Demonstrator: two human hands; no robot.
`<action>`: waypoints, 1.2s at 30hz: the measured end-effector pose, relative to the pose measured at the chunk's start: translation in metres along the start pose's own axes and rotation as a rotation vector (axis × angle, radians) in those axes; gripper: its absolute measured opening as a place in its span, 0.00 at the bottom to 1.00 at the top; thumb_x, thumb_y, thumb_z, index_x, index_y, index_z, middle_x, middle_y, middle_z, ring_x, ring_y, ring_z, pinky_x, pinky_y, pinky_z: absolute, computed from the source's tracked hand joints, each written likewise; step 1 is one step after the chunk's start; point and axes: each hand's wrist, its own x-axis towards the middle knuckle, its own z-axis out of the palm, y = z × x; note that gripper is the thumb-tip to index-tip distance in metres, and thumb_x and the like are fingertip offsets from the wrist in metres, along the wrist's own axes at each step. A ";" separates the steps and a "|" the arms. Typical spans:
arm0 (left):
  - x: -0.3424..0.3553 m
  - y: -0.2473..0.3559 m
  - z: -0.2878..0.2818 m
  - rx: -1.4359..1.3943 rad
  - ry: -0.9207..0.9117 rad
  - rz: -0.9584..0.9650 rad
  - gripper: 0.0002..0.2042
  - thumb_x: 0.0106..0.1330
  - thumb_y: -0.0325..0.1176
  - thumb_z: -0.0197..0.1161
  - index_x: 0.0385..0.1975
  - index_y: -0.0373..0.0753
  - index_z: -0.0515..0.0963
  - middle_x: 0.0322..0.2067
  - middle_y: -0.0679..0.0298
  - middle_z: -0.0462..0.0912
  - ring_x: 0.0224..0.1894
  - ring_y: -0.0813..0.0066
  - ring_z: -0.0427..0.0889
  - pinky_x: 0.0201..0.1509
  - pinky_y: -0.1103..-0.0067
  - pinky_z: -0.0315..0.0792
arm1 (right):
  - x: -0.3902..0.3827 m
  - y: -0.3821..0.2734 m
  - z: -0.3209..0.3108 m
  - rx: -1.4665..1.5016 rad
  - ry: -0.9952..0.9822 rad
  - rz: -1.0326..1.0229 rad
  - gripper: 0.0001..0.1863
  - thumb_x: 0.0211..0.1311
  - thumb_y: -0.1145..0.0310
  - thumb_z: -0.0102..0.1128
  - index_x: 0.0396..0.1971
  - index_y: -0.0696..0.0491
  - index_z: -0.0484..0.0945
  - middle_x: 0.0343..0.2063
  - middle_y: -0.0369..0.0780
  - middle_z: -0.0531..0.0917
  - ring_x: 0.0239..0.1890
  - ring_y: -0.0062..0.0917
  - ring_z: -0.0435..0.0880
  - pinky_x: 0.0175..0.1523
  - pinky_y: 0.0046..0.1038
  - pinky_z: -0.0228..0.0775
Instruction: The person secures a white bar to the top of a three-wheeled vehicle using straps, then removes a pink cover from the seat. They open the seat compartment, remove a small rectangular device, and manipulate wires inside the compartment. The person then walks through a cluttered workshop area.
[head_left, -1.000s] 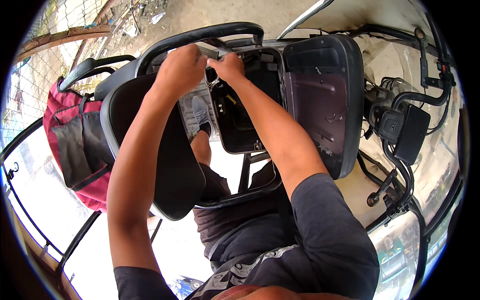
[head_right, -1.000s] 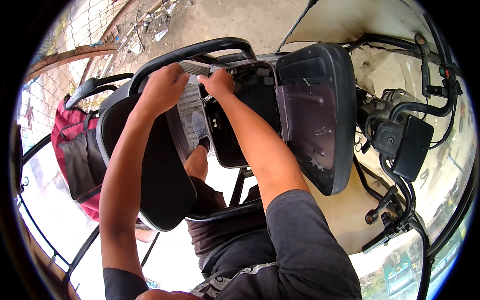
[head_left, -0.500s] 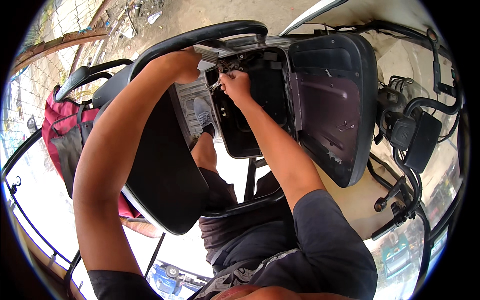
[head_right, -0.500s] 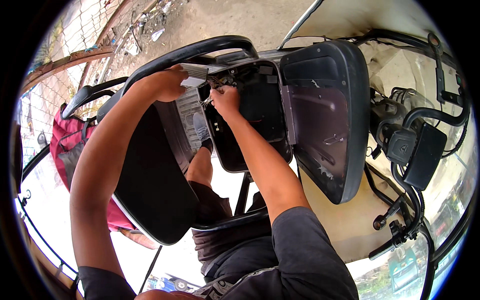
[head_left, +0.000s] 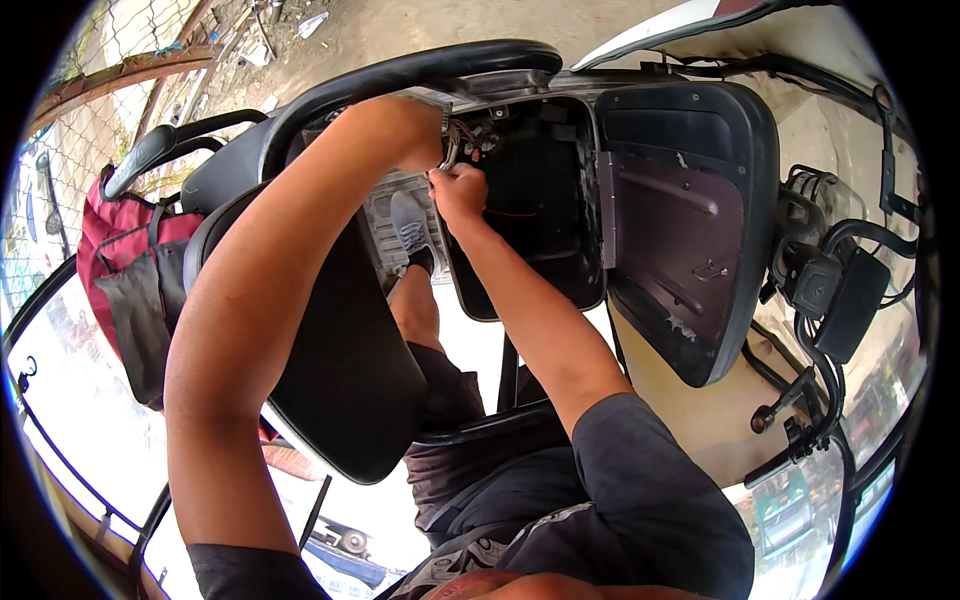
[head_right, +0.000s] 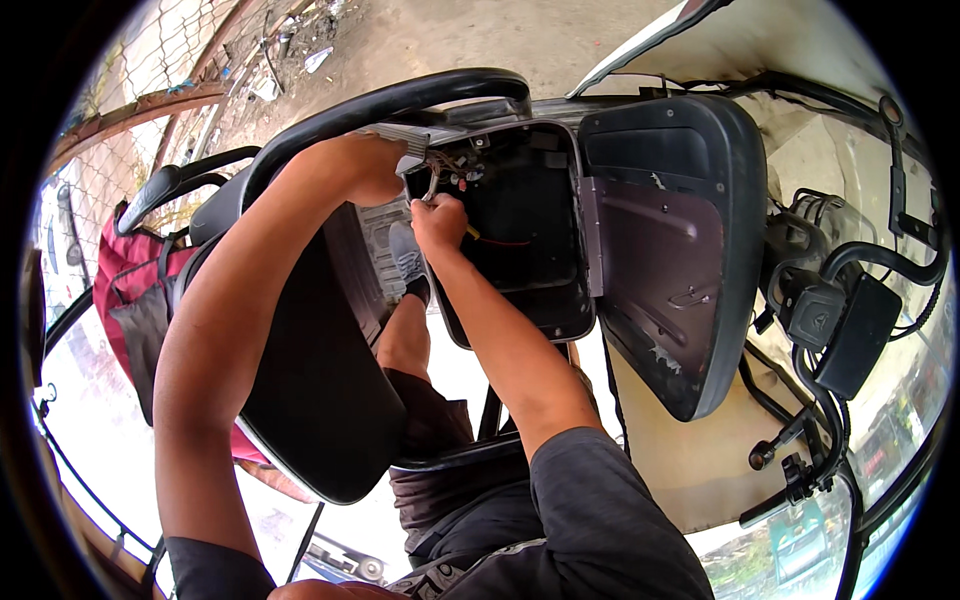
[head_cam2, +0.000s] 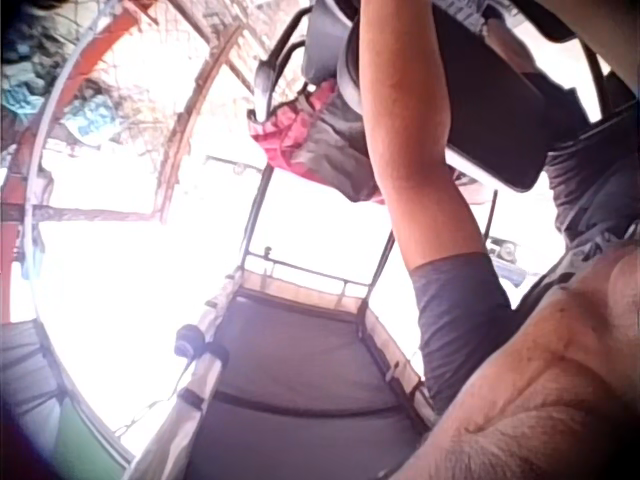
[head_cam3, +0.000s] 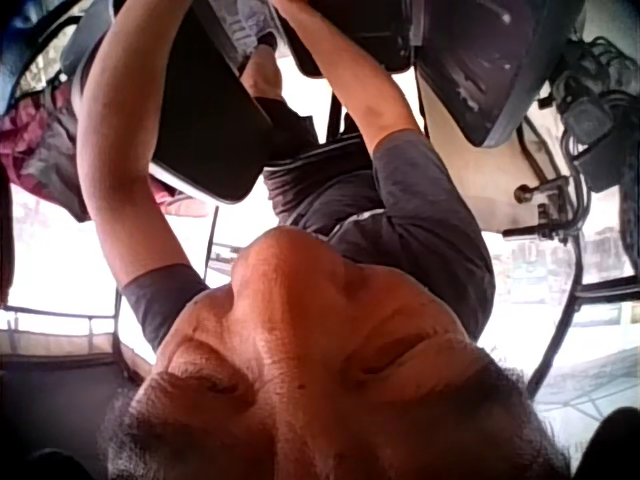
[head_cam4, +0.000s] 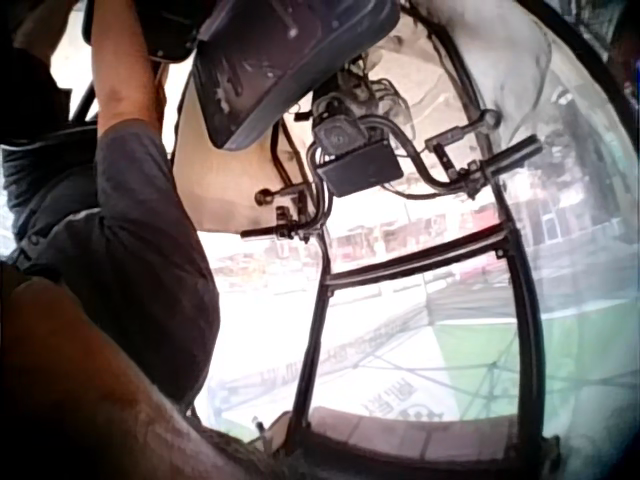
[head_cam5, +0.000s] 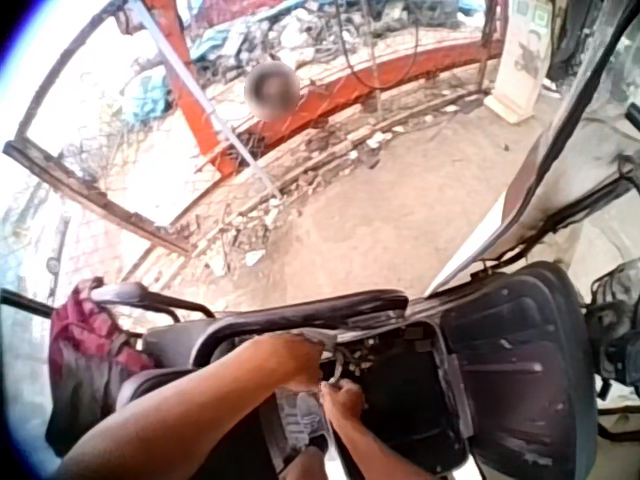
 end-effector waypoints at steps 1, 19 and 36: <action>0.001 0.000 0.000 -0.005 0.000 -0.008 0.23 0.60 0.35 0.53 0.56 0.36 0.72 0.51 0.48 0.79 0.55 0.53 0.77 0.58 0.65 0.71 | 0.001 0.001 -0.001 0.001 -0.002 0.018 0.08 0.53 0.72 0.64 0.21 0.61 0.79 0.18 0.38 0.82 0.18 0.19 0.81 0.22 0.20 0.70; 0.004 0.002 0.002 -0.006 -0.004 -0.075 0.25 0.60 0.42 0.55 0.58 0.39 0.71 0.52 0.50 0.78 0.55 0.54 0.77 0.57 0.64 0.72 | 0.012 0.008 -0.054 0.425 -0.378 0.339 0.02 0.62 0.73 0.56 0.31 0.53 0.77 0.27 0.33 0.81 0.24 0.16 0.80 0.26 0.18 0.74; 0.009 0.004 0.003 -0.025 0.008 -0.091 0.23 0.59 0.41 0.55 0.52 0.36 0.76 0.50 0.51 0.80 0.53 0.55 0.79 0.55 0.65 0.73 | 0.021 0.015 -0.072 0.360 -0.357 0.268 0.06 0.59 0.70 0.58 0.36 0.51 0.80 0.25 0.27 0.77 0.22 0.10 0.68 0.24 0.15 0.63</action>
